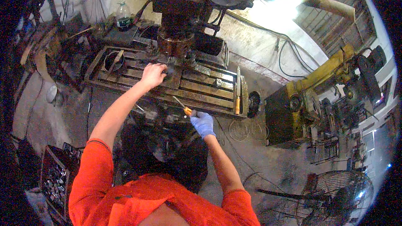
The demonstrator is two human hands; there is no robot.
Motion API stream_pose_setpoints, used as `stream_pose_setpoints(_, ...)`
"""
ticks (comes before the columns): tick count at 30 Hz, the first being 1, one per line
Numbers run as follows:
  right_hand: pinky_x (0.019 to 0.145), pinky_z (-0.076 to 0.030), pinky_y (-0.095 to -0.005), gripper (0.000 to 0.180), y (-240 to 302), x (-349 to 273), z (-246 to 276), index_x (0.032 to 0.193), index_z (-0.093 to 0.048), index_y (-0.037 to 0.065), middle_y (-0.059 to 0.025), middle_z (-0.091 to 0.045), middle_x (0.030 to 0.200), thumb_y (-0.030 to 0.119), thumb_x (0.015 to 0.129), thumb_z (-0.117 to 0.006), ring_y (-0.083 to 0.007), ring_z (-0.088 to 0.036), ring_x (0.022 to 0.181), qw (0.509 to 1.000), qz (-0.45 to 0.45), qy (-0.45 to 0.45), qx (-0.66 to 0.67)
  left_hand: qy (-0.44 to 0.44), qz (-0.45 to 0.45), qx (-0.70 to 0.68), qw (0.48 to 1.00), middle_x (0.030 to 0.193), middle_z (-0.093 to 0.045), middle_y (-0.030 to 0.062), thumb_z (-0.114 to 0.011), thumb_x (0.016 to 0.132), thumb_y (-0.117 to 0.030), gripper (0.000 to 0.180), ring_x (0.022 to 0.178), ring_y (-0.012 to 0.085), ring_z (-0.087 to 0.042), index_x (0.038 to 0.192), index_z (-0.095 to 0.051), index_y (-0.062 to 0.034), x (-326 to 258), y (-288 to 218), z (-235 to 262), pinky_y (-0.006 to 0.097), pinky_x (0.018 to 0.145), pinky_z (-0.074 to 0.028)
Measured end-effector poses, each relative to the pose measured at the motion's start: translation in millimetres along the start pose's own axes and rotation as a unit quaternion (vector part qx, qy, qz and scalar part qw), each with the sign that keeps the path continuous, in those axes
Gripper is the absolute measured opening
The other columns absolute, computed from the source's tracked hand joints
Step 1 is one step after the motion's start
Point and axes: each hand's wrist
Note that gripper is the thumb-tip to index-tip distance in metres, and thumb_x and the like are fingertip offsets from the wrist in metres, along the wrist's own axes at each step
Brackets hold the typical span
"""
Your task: The person operates a milling machine to process metal parts, picking them from a bin and cleaning them with a handheld scraper tool.
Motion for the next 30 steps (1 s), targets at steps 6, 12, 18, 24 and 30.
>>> stream_pose_setpoints(6, 0.067, -0.047, -0.0278, 0.032, -8.3, -34.0, 44.1, 0.092, -0.063, -0.003, -0.0155, -0.066, 0.079, 0.025, 0.078, -0.063, -0.0141, -0.062, 0.072, 0.996, 0.041, -0.007, 0.083, -0.051, 0.009, -0.011, 0.999, 0.084, -0.061, 0.0124, -0.064, 0.071, -0.018, 0.021, 0.077, 0.0315, -0.059, 0.089, -0.061, -0.0095, 16.8, 4.9, -19.8, 0.042, 0.071, -0.046)
stream_pose_setpoints(12, 0.058, -0.045, -0.0252, 0.022, -52.0, -44.8, 84.2, 0.083, -0.064, -0.004, -0.0094, -0.065, 0.068, 0.018, 0.078, -0.063, -0.0066, -0.053, 0.062, 0.992, 0.0, -0.095, 0.078, -0.087, 0.018, -0.033, 0.996, 0.082, -0.059, 0.0157, -0.063, 0.073, -0.019, 0.022, 0.076, 0.0325, -0.059, 0.093, -0.061, -0.0097, 28.9, 6.7, -37.2, 0.043, 0.067, -0.048)
stream_pose_setpoints(18, 0.059, -0.045, -0.0237, 0.012, -8.2, -25.6, 189.7, 0.082, -0.065, -0.002, -0.0055, -0.064, 0.067, 0.009, 0.079, -0.061, -0.0061, -0.054, 0.063, 0.973, 0.121, -0.192, 0.038, -0.033, 0.148, -0.029, 0.988, 0.078, -0.061, 0.0189, -0.066, 0.071, -0.026, 0.031, 0.078, 0.0331, -0.06, 0.094, -0.06, -0.0073, 36.0, -1.2, -29.6, 0.043, 0.068, -0.049)
stream_pose_setpoints(24, 0.085, -0.043, -0.0321, 0.033, 121.2, 50.3, 374.9, 0.103, -0.058, -0.002, -0.0102, -0.062, 0.1, 0.025, 0.087, -0.051, -0.0207, -0.058, 0.094, 0.782, 0.409, -0.362, 0.301, -0.007, 0.183, -0.146, 0.972, 0.088, -0.063, 0.0176, -0.066, 0.066, -0.024, 0.04, 0.085, 0.0317, -0.06, 0.102, -0.063, -0.0062, 41.3, 21.7, -25.0, 0.042, 0.073, -0.048)
stream_pose_setpoints(30, 0.093, -0.039, -0.0418, 0.04, 205.7, -0.6, 403.8, 0.096, -0.057, -0.001, -0.0168, -0.058, 0.103, 0.036, 0.086, -0.047, -0.0286, -0.053, 0.102, 0.655, 0.413, -0.595, -0.215, -0.005, 0.18, -0.171, 0.969, 0.091, -0.063, 0.018, -0.067, 0.065, -0.026, 0.04, 0.087, 0.0314, -0.06, 0.099, -0.063, -0.0049, 47.7, 10.8, -20.0, 0.04, 0.076, -0.047)
Point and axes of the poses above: each hand's wrist, its own x-axis towards the middle knuckle, its own z-axis out of the back of the hand, y = z × x
